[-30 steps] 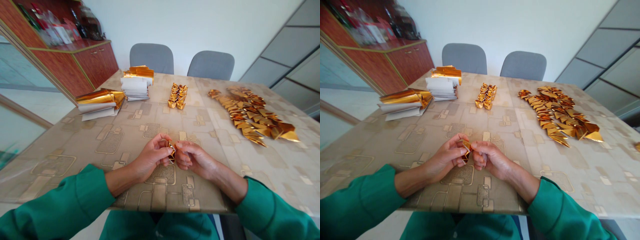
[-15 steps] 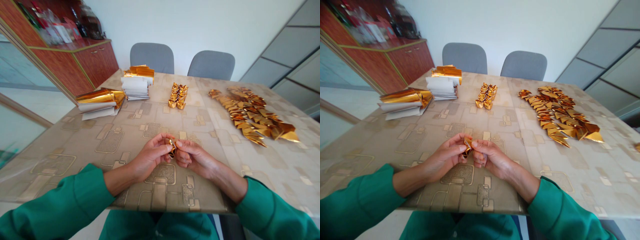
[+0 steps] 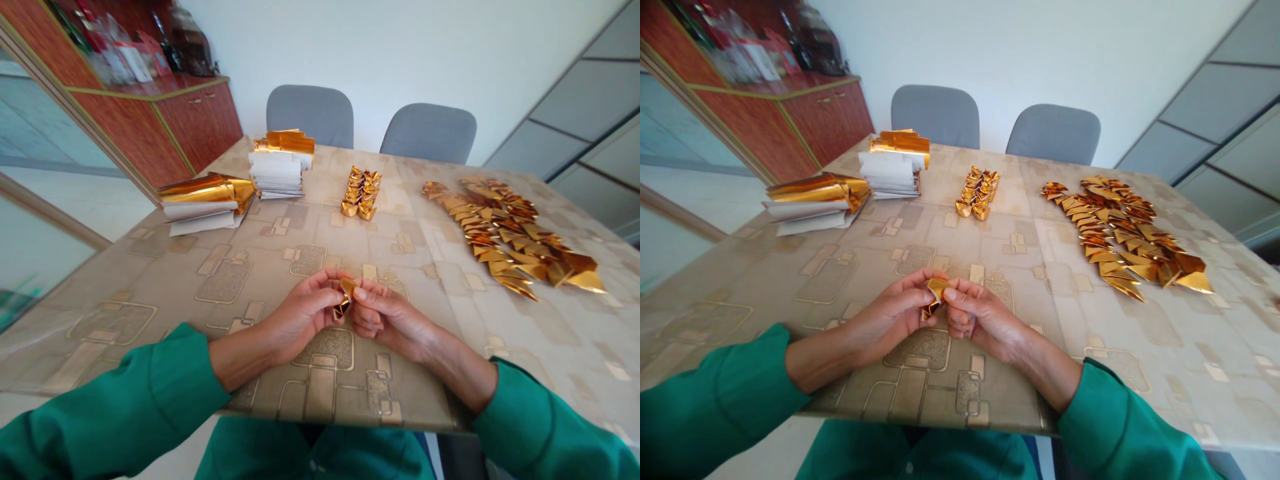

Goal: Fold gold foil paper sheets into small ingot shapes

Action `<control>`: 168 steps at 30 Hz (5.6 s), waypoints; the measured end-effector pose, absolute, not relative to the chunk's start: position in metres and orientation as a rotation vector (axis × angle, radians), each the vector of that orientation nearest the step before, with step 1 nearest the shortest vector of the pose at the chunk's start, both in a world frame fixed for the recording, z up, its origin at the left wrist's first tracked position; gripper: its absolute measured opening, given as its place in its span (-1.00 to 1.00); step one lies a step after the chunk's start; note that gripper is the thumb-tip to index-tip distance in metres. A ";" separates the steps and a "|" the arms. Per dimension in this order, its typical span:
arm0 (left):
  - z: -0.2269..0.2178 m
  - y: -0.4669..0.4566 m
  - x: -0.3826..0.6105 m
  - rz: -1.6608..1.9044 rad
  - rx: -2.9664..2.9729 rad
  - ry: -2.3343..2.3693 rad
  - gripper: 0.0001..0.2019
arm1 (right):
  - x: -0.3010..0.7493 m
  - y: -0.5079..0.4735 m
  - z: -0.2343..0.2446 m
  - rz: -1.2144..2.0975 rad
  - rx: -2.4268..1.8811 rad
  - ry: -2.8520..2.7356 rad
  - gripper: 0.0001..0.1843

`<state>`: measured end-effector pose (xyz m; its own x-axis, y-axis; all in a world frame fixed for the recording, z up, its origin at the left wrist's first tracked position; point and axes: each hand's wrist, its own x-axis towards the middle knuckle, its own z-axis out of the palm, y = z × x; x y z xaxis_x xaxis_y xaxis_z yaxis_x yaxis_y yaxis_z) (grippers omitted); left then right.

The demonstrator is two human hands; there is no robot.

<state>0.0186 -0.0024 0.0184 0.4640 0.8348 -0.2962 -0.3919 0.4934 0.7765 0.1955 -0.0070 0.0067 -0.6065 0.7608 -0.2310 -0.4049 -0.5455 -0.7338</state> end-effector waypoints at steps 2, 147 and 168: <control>0.018 -0.003 0.019 0.843 0.713 0.765 -0.80 | 0.196 -0.007 0.006 2.197 -0.713 -0.831 -0.83; 0.006 -0.002 0.018 0.739 0.384 0.537 -0.78 | 0.193 -0.015 0.022 1.949 -0.989 -1.033 -0.74; 0.008 -0.003 0.019 0.707 0.483 0.541 -0.82 | 0.198 -0.009 0.029 1.788 -1.151 -1.395 -0.73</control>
<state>0.0185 -0.0029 0.0083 0.6367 0.7119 -0.2962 -0.4723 0.6637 0.5800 0.1976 -0.0092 0.0292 -0.4520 0.8495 -0.2722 0.0578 -0.2766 -0.9592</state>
